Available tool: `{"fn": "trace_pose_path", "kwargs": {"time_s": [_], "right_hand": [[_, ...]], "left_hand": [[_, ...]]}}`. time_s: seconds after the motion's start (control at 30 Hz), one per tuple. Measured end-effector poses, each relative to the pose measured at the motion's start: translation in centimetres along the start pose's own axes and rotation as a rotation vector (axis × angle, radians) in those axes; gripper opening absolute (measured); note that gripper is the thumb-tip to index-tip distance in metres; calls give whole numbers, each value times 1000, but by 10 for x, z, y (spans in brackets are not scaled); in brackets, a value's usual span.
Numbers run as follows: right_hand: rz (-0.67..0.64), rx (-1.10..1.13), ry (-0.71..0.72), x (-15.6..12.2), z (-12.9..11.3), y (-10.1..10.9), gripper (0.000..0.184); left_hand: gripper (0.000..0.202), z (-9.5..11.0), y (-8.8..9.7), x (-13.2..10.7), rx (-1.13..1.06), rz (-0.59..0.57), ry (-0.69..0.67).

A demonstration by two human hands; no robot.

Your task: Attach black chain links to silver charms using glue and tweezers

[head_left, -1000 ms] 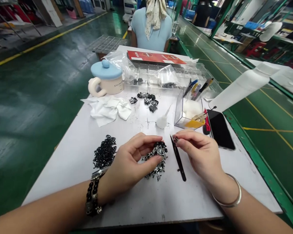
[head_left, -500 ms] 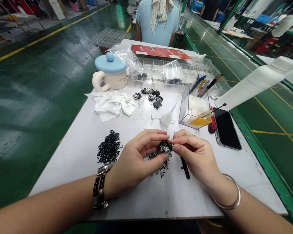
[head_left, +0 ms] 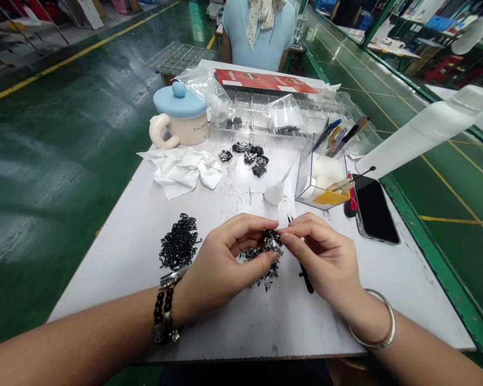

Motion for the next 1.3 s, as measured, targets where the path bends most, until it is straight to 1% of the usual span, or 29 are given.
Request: {"fn": "trace_pose_path", "kwargs": {"time_s": [0.17, 0.37, 0.47, 0.6, 0.87, 1.03, 1.2, 1.3], "right_hand": [[25, -170, 84, -1, -2, 0, 5], [22, -298, 188, -3, -10, 0, 13], [25, -361, 240, -3, -14, 0, 15], [12, -419, 275, -3, -15, 1, 14], [13, -419, 275, -3, -16, 0, 13], [-8, -434, 282, -3, -15, 0, 11], [-41, -439, 278, -2, -18, 3, 13], [-53, -432, 264, -2, -19, 4, 14]], "left_hand": [[30, 2, 0, 0, 73, 16, -53], [34, 2, 0, 2, 124, 20, -113], [35, 3, 1, 1, 135, 19, -118], [35, 3, 0, 1, 131, 15, -123], [34, 1, -1, 1, 150, 0, -108], [34, 2, -2, -1, 188, 6, -112], [32, 0, -4, 0, 116, 27, -52], [31, -1, -4, 0, 74, 20, -40]]}}
Point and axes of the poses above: each hand's wrist, its own x-axis towards the middle knuckle, its own y-axis out of the back of the hand, z = x × y, the point moved 2 cm from there along x, towards the middle knuckle, and after that the axes turned 14 degrees about -z, right-handed, at the moved point
